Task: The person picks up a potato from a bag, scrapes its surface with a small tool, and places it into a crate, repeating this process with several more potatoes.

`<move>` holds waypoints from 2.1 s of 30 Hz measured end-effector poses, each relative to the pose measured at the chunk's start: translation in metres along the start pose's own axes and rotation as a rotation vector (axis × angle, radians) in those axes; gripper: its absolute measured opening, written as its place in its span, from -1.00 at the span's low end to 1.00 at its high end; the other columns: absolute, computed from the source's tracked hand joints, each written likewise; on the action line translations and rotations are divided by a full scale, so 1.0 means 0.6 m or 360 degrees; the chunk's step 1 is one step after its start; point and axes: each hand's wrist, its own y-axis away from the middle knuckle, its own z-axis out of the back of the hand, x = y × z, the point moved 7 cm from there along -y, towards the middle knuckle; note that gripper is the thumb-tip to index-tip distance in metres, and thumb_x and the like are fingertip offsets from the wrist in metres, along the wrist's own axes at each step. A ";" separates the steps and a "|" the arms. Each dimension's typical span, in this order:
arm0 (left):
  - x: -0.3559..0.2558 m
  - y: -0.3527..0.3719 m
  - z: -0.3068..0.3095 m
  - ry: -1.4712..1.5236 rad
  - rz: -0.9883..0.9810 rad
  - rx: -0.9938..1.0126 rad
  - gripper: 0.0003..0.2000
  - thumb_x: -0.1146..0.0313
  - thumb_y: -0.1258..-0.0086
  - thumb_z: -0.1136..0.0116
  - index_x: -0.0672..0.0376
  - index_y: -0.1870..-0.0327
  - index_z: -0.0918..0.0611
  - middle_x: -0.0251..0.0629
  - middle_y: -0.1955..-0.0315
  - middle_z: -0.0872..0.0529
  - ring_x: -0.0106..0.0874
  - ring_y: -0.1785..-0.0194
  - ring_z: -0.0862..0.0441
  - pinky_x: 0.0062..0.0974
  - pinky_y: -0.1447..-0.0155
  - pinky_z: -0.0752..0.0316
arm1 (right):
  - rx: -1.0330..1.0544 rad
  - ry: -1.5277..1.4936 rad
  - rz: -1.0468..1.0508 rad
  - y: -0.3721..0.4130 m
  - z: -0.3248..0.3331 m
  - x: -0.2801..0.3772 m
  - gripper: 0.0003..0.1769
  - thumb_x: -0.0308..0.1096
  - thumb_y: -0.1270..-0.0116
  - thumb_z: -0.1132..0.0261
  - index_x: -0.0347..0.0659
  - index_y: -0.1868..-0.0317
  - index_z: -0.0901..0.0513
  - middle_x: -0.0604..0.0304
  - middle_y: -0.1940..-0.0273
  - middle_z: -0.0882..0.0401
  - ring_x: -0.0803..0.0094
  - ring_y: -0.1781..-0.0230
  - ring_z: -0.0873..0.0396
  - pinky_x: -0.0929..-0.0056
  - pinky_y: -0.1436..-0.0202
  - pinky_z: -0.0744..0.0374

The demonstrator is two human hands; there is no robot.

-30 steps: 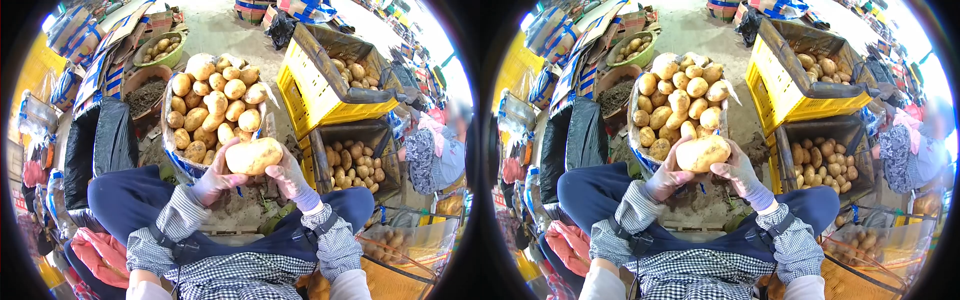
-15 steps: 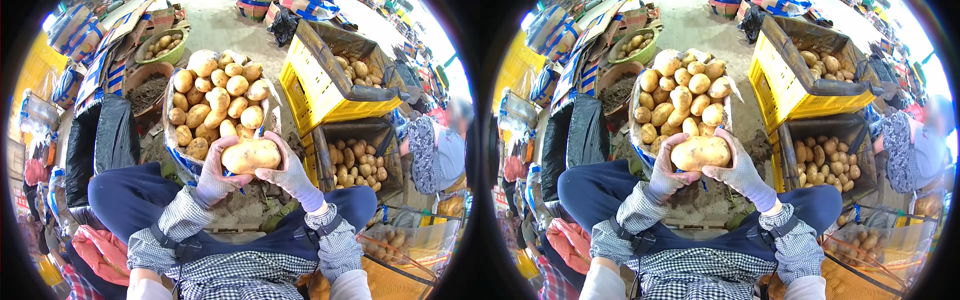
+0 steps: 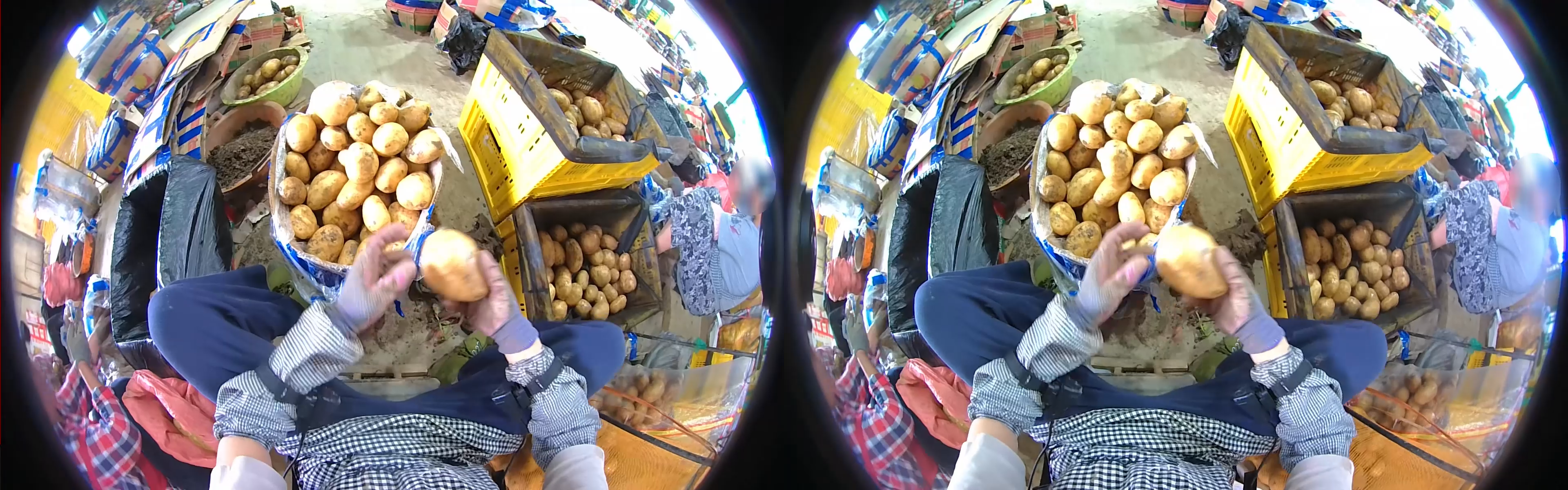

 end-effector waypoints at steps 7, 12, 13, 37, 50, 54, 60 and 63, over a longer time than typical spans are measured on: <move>-0.003 -0.152 0.101 -0.1945 0.0158 -0.0167 -0.24 0.18 -0.31 -0.33 0.17 -0.48 -0.23 0.00 -0.36 -0.38 -0.08 -0.36 -0.43 -0.26 -0.40 -0.39 | -0.0820 -0.0611 0.0944 0.030 0.250 0.125 -0.42 0.16 -0.33 -0.35 0.02 -0.21 -0.55 0.29 -0.10 -0.64 0.34 -0.07 -0.61 0.33 0.03 -0.73; 0.065 -0.269 0.020 -0.2872 0.0115 0.0340 -0.20 0.12 -0.23 -0.33 0.00 -0.51 -0.23 0.05 -0.44 -0.25 0.01 -0.41 -0.36 -0.09 -0.41 -0.37 | -0.1169 -0.1064 0.1104 0.057 0.384 0.118 -0.42 0.15 -0.28 -0.39 0.08 -0.21 -0.53 0.31 -0.22 -0.48 0.31 -0.15 -0.49 0.15 -0.09 -0.67; 0.080 -0.286 0.018 -0.2936 0.0096 0.0295 -0.19 0.11 -0.23 -0.31 -0.11 -0.52 -0.21 0.06 -0.40 -0.29 0.06 -0.41 -0.35 -0.12 -0.41 -0.36 | -0.1269 -0.1113 0.1106 0.066 0.378 0.120 -0.44 0.11 -0.33 -0.35 0.02 -0.20 -0.51 0.22 -0.23 -0.44 0.28 -0.19 -0.44 0.18 -0.12 -0.66; -0.011 0.015 0.024 0.0231 0.0179 -0.0114 -0.13 0.59 -0.14 -0.46 -0.05 -0.48 -0.25 -0.33 -0.23 -0.54 -0.43 -0.17 -0.60 -0.40 -0.16 -0.63 | 0.0164 0.0639 0.0557 -0.009 -0.084 0.017 -0.44 -0.30 -0.60 -0.09 -0.15 -0.53 -0.25 0.27 0.34 -0.57 0.70 0.51 -0.40 0.69 0.44 -0.45; -0.004 0.023 0.056 -0.0362 0.0114 -0.0227 -0.14 0.62 -0.12 -0.47 0.08 -0.47 -0.26 -0.21 -0.22 -0.52 -0.42 -0.24 -0.52 -0.47 -0.31 -0.47 | 0.0153 0.1043 0.0711 -0.009 -0.122 -0.004 -0.54 -0.30 -0.58 -0.13 -0.13 -0.42 -0.44 0.33 0.43 -0.57 0.72 0.53 -0.44 0.72 0.45 -0.47; 0.007 0.014 0.053 0.0136 0.0022 -0.0144 -0.07 0.76 -0.06 -0.42 0.03 -0.50 -0.24 -0.26 -0.27 -0.51 -0.41 -0.32 -0.48 -0.46 -0.34 -0.46 | 0.0353 0.1014 0.0459 -0.001 -0.128 -0.027 -0.54 -0.29 -0.56 -0.17 -0.16 -0.41 -0.46 0.29 0.48 -0.61 0.68 0.59 -0.45 0.69 0.50 -0.46; -0.015 0.018 0.032 0.0391 0.0026 -0.0064 -0.05 0.74 -0.04 -0.44 0.02 -0.51 -0.22 -0.27 -0.27 -0.52 -0.44 -0.26 -0.55 -0.51 -0.21 -0.57 | -0.0008 0.0720 0.0600 -0.014 -0.081 0.042 -0.50 -0.26 -0.57 -0.15 -0.19 -0.45 -0.40 0.30 0.49 -0.57 0.72 0.64 -0.38 0.71 0.58 -0.39; -0.014 0.016 0.028 0.0149 -0.0026 -0.0086 -0.05 0.73 -0.04 -0.46 0.03 -0.50 -0.23 -0.29 -0.25 -0.54 -0.45 -0.22 -0.58 -0.54 -0.15 -0.59 | 0.0098 0.0775 0.0517 -0.001 -0.093 0.029 -0.52 -0.28 -0.57 -0.16 -0.20 -0.42 -0.43 0.27 0.49 -0.58 0.69 0.64 -0.38 0.68 0.57 -0.40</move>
